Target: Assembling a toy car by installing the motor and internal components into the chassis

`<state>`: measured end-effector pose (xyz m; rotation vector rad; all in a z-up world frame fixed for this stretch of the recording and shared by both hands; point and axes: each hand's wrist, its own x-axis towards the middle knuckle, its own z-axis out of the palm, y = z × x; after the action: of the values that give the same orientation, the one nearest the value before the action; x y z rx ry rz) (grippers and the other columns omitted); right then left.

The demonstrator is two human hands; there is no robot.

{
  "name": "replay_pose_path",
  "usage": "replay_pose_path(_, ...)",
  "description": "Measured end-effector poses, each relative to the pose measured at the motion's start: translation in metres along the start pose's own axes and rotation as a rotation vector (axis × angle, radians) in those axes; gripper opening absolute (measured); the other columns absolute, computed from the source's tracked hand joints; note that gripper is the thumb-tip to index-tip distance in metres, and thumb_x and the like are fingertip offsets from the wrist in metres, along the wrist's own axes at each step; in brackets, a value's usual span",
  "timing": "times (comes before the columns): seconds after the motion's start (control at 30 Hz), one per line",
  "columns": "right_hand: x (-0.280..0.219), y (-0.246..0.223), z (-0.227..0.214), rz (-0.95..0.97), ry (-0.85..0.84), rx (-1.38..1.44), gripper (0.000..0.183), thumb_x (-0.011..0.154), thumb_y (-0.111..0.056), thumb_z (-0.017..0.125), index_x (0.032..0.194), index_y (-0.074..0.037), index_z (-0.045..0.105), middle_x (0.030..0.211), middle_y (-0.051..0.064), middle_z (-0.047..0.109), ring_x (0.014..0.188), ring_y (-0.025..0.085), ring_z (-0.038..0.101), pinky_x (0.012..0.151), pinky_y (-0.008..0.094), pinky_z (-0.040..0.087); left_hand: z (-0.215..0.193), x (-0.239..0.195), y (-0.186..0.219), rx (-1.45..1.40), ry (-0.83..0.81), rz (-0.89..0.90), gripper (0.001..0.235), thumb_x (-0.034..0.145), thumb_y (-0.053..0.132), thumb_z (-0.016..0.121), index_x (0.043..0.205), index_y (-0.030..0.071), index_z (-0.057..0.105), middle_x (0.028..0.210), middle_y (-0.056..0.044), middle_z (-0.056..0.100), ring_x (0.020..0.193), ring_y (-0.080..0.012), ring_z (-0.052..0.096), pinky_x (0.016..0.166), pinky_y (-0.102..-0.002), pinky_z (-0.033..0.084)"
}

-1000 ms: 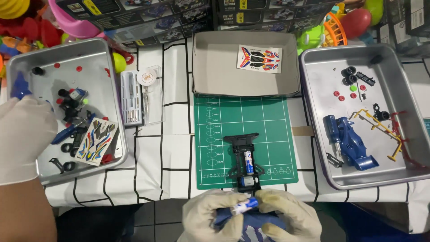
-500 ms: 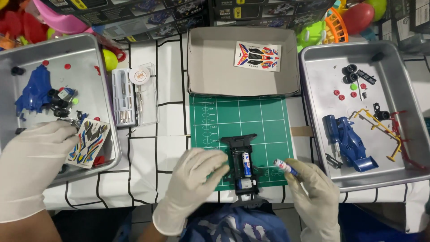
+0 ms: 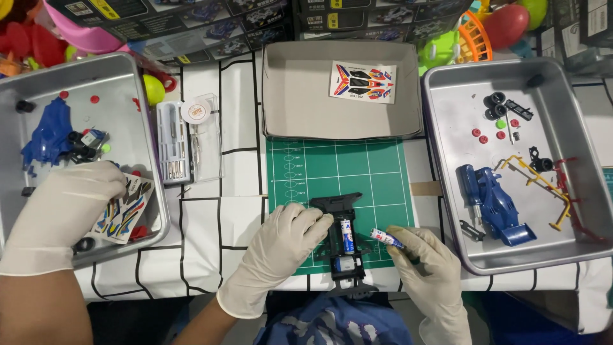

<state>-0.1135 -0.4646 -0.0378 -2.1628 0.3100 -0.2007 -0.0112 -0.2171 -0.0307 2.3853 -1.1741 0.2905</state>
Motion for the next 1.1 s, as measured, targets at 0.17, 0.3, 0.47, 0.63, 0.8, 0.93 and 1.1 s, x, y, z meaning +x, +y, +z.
replay_pose_path(0.17,0.002,-0.002,-0.001,0.007,0.024,0.005,0.035,0.081,-0.002,0.079,0.115,-0.008,0.076,0.087,0.001,0.069,0.068,0.007,0.058,0.059,0.021,0.049,-0.001,0.003,0.001,0.049,-0.013,0.008,0.038,0.082,0.009,0.069,0.119,0.006,0.066,0.108,-0.006,0.064,0.096,-0.0242,0.06,0.082,-0.036,0.051)
replay_pose_path(0.3,0.003,-0.006,-0.001,-0.025,0.018,0.036,0.033,0.082,-0.003,0.08,0.114,-0.008,0.073,0.087,0.001,0.065,0.068,0.007,0.054,0.06,0.021,0.048,-0.001,0.004,0.002,0.044,-0.008,-0.002,0.032,0.085,0.011,0.069,0.117,0.007,0.064,0.106,-0.006,0.063,0.095,-0.0245,0.059,0.082,-0.037,0.051)
replay_pose_path(0.47,0.006,-0.014,-0.004,-0.067,-0.008,-0.03,0.026,0.083,-0.002,0.075,0.108,-0.008,0.071,0.098,0.002,0.067,0.077,0.012,0.062,0.064,0.025,0.052,-0.002,0.006,0.003,0.102,-0.015,0.013,0.034,0.083,0.012,0.068,0.116,0.008,0.064,0.105,-0.005,0.062,0.095,-0.0236,0.06,0.081,-0.036,0.05)
replay_pose_path(0.63,0.008,-0.022,-0.006,-0.259,-0.059,-0.272,0.029,0.079,0.0,0.073,0.104,-0.011,0.063,0.106,0.005,0.07,0.096,0.027,0.066,0.08,0.036,0.054,-0.002,0.005,0.002,0.068,-0.025,0.009,0.026,0.09,0.016,0.069,0.115,0.008,0.064,0.103,-0.004,0.062,0.092,-0.0226,0.058,0.078,-0.036,0.049)
replay_pose_path(0.8,0.016,-0.03,-0.008,-0.279,-0.154,-0.446,0.033,0.079,-0.006,0.076,0.11,-0.012,0.066,0.1,0.005,0.072,0.088,0.03,0.065,0.073,0.038,0.053,-0.001,0.004,0.0,0.013,0.002,-0.012,0.028,0.088,0.017,0.072,0.114,0.01,0.064,0.103,-0.003,0.062,0.093,-0.0226,0.058,0.079,-0.036,0.049)
replay_pose_path(0.93,0.019,-0.04,-0.01,-0.141,-0.185,-0.354,0.035,0.083,-0.004,0.074,0.116,-0.011,0.066,0.093,0.008,0.069,0.081,0.025,0.067,0.067,0.034,0.053,0.0,0.004,-0.001,-0.038,-0.003,-0.041,0.028,0.087,0.019,0.074,0.112,0.012,0.065,0.102,-0.002,0.062,0.092,-0.0224,0.058,0.08,-0.036,0.049)
replay_pose_path(1.1,0.023,-0.052,0.001,-0.151,-0.223,-0.024,0.051,0.084,0.002,0.073,0.132,-0.015,0.066,0.078,0.003,0.061,0.067,0.01,0.061,0.066,0.025,0.055,0.0,0.003,-0.004,-0.088,0.004,-0.062,0.025,0.087,0.019,0.074,0.11,0.013,0.066,0.101,-0.001,0.062,0.091,-0.0224,0.058,0.079,-0.036,0.049)
